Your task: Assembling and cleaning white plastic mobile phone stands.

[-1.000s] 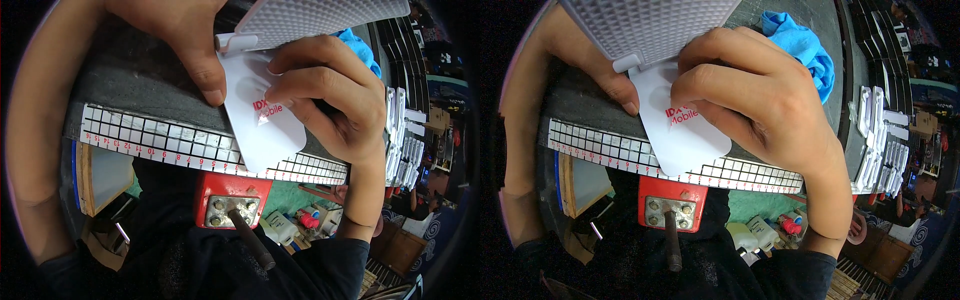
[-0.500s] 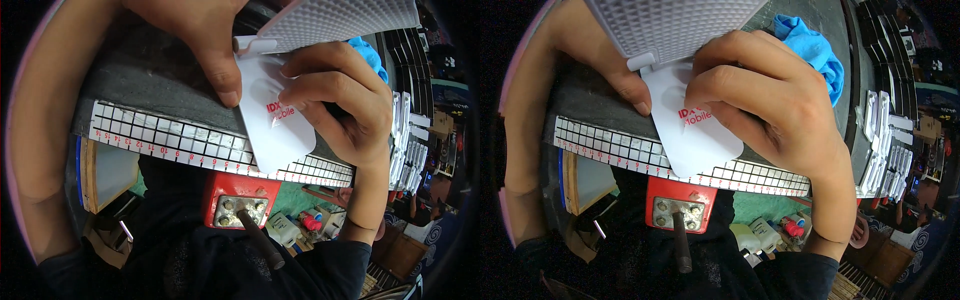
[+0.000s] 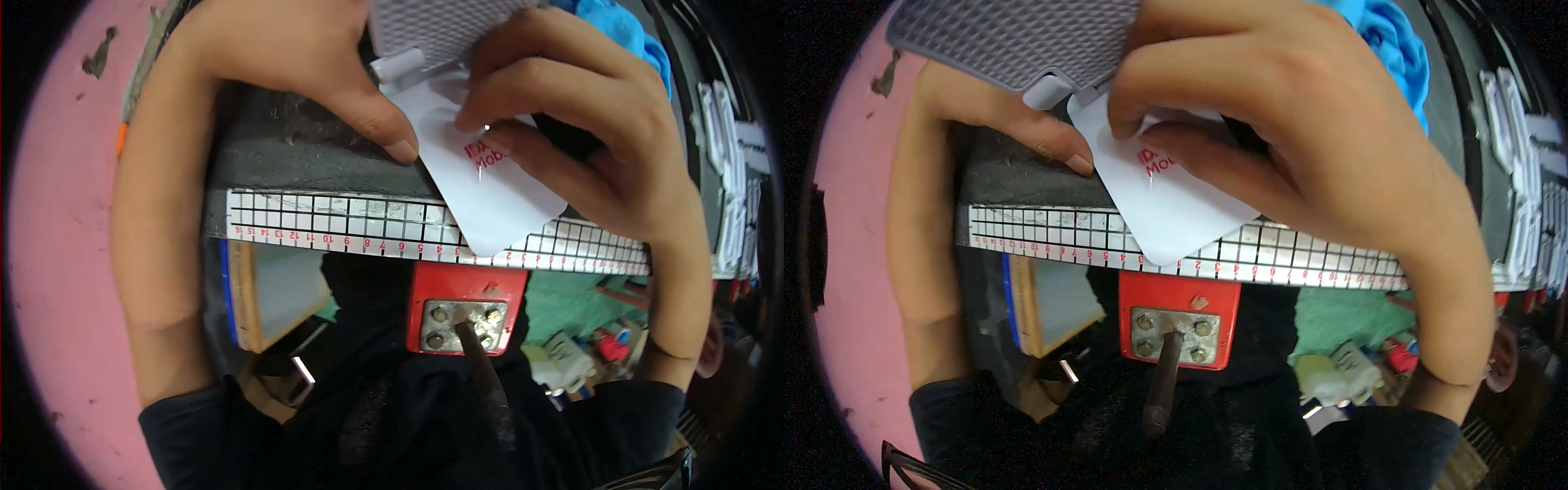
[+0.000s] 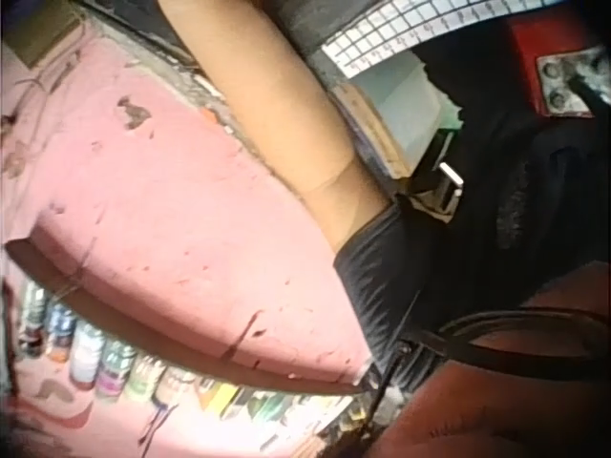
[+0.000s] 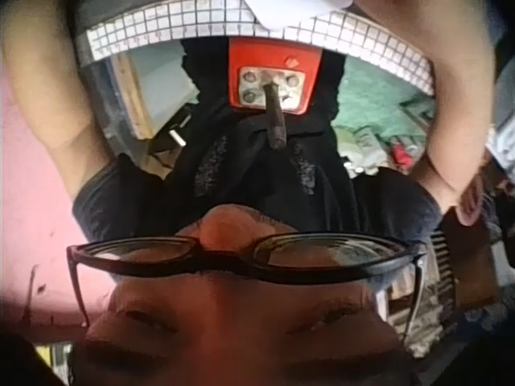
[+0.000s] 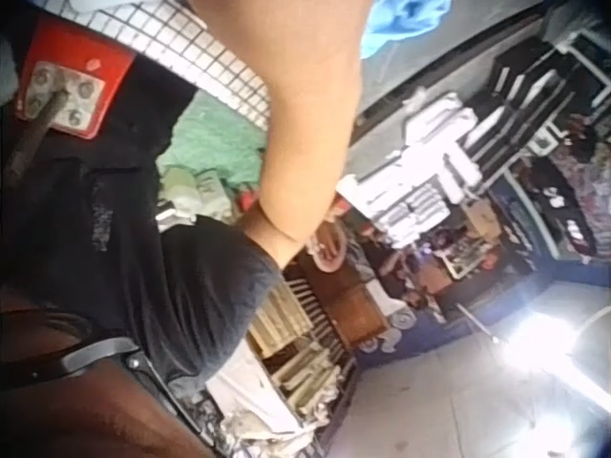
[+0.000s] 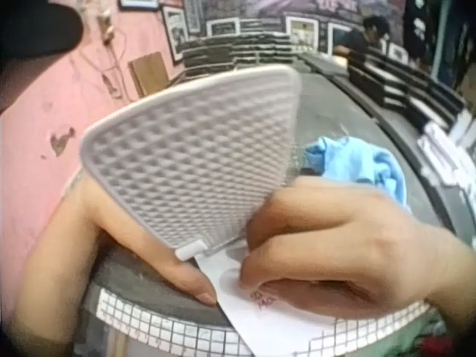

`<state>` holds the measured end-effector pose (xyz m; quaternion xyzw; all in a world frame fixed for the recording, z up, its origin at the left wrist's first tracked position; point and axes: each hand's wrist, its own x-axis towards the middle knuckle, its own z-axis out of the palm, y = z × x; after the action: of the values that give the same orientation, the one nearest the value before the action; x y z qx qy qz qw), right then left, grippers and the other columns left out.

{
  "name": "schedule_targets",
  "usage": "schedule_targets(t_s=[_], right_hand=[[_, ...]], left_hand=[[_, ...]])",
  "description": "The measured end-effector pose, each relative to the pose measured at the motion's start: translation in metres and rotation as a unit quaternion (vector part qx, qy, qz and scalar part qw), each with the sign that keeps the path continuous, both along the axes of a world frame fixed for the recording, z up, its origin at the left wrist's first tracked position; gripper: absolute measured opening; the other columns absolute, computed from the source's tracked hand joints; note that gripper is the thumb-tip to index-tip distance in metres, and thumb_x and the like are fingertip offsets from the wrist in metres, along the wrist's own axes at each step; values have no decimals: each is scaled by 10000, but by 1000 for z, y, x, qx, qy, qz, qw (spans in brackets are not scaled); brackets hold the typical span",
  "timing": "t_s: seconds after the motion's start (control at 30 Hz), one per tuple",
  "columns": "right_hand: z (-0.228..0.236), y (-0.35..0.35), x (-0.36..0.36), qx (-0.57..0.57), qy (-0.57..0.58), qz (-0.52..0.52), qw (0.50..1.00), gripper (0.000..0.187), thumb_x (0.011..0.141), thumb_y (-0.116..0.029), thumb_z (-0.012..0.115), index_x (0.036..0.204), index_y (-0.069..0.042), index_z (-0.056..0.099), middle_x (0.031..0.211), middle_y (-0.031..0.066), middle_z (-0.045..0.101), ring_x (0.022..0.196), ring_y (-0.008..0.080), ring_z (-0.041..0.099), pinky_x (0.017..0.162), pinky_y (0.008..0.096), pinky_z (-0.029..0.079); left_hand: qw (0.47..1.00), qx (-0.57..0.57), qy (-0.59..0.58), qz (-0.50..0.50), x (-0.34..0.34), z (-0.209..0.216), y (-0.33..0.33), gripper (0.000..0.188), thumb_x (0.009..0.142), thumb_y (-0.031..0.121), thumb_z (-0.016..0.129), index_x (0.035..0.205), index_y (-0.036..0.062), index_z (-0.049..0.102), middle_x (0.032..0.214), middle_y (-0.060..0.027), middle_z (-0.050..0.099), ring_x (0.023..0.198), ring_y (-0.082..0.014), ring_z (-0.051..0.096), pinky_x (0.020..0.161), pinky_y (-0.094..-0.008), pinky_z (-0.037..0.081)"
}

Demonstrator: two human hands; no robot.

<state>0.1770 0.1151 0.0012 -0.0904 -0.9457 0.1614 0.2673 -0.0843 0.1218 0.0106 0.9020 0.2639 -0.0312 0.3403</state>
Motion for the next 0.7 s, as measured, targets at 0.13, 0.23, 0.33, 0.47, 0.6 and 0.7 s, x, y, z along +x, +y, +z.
schedule_targets(t_s=[0.13, 0.23, 0.33, 0.47, 0.6, 0.7], right_hand=[[-1, 7, 9, 39, -10, 76, 996, 142, 951, -132, 732, 1036, -19, 730, 1015, 140, 635, 864, 303, 652, 717, 371, 525], [-2, -1, 21, 62, -18, 48, 997, 165, 964, -161, 718, 1052, -21, 713, 956, 145, 618, 839, 304, 649, 715, 390, 537], [-10, 8, 17, 69, 17, 57, 996, 146, 944, -134, 693, 1026, -13, 686, 957, 164, 627, 870, 316, 670, 753, 426, 568], [-8, 21, 30, -21, 44, 94, 994, 153, 909, -114, 692, 1005, 6, 691, 1002, 181, 653, 873, 340, 691, 771, 431, 580], [-2, 15, 42, 40, 28, 35, 998, 122, 892, -107, 698, 936, 6, 712, 998, 200, 675, 867, 361, 704, 787, 437, 583], [3, 12, 39, 15, 31, 103, 994, 127, 889, -128, 738, 869, -3, 751, 896, 179, 701, 790, 337, 716, 722, 413, 584]], left_hand=[[994, -55, 54, 76, -8, 11, -6, 805, 595, 252, 1040, 1294, 43, 702, 1257, -105, 699, 1186, -275, 643, 1054, -402, 501], [994, -8, 29, 105, -10, 6, -2, 835, 573, 234, 1064, 1298, 33, 703, 1282, -93, 705, 1187, -270, 648, 1041, -400, 507], [991, 136, 8, 13, -7, 2, 7, 792, 558, 352, 1060, 1232, 75, 750, 1218, -89, 709, 1064, -266, 666, 966, -382, 519], [985, 158, -64, 16, 1, 1, 9, 826, 537, 328, 1064, 1242, 70, 721, 1219, -73, 694, 1141, -264, 640, 992, -388, 504], [983, 157, -92, 23, 8, -2, 10, 958, 523, 325, 1068, 1334, 36, 648, 1304, -134, 645, 1222, -331, 618, 1062, -443, 487], [979, 167, -120, -5, 13, -5, 15, 930, 530, 318, 1063, 1320, 36, 660, 1302, -145, 650, 1253, -349, 611, 1075, -454, 485]])
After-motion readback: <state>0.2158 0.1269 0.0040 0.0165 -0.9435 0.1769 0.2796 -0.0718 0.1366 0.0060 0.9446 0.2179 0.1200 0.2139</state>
